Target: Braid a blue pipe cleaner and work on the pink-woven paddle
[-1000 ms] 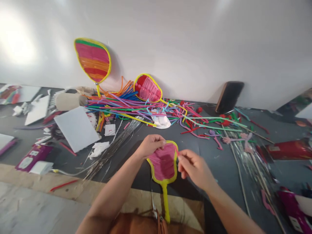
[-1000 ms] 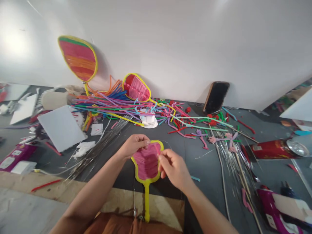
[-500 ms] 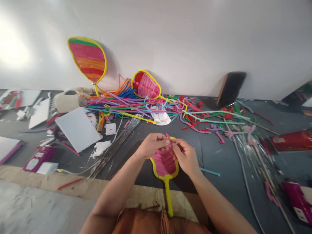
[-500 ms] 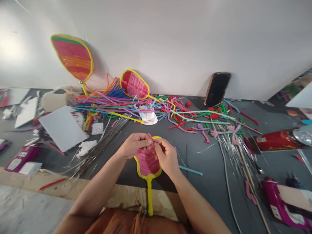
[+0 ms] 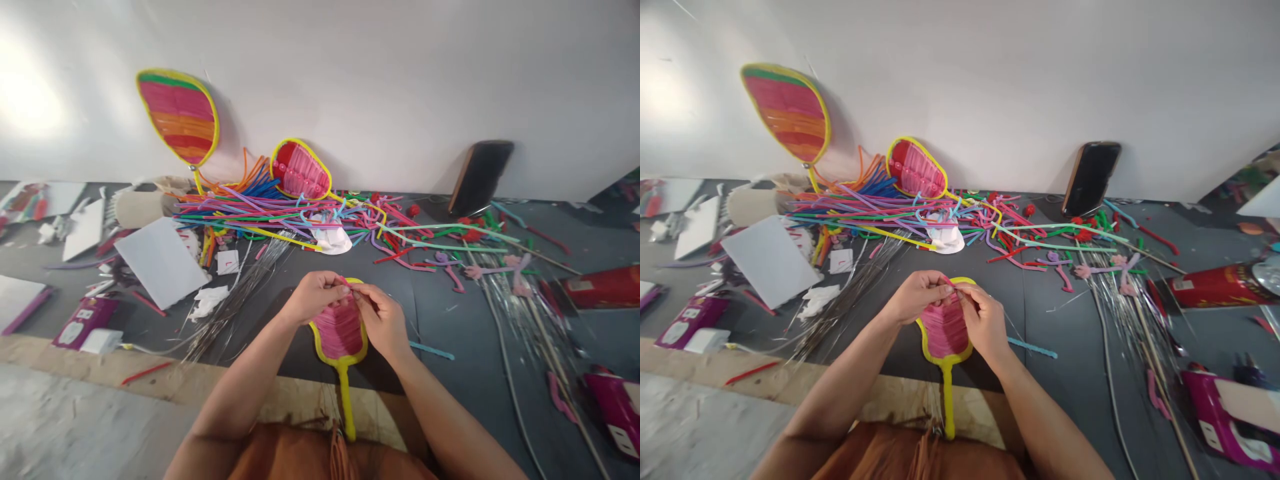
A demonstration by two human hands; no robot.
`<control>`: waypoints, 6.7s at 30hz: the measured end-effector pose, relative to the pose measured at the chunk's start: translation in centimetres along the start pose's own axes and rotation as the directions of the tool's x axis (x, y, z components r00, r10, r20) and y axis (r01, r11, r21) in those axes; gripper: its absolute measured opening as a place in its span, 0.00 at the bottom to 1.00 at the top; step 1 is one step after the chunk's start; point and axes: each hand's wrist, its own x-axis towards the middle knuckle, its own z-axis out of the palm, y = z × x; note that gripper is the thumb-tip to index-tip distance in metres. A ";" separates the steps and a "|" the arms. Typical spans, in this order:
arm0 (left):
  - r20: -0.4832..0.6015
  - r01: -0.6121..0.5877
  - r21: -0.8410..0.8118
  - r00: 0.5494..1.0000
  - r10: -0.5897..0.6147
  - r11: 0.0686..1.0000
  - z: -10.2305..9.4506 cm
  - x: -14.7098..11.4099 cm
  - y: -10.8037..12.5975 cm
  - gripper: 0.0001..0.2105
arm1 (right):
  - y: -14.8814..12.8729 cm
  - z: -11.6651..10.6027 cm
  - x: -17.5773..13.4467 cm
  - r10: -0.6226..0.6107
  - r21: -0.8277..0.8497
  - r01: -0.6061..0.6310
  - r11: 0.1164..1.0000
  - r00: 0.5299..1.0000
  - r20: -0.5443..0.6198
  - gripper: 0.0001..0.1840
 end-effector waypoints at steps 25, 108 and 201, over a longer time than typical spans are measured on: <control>0.134 0.093 0.037 0.986 -0.097 0.995 0.0 -0.4 1.3 0.13 | -0.3 0.5 0.0 0.205 0.372 -0.203 0.906 0.978 0.035 0.07; -0.110 -0.143 0.847 0.895 0.432 0.512 2.3 -1.6 0.5 0.07 | -0.9 -0.8 -1.0 0.189 -0.147 -0.174 0.974 0.978 0.094 0.12; -0.227 -0.041 0.829 0.887 0.403 0.558 2.5 -2.2 0.5 0.06 | -1.9 -5.0 7.2 -0.131 -0.283 0.214 0.935 0.950 0.283 0.07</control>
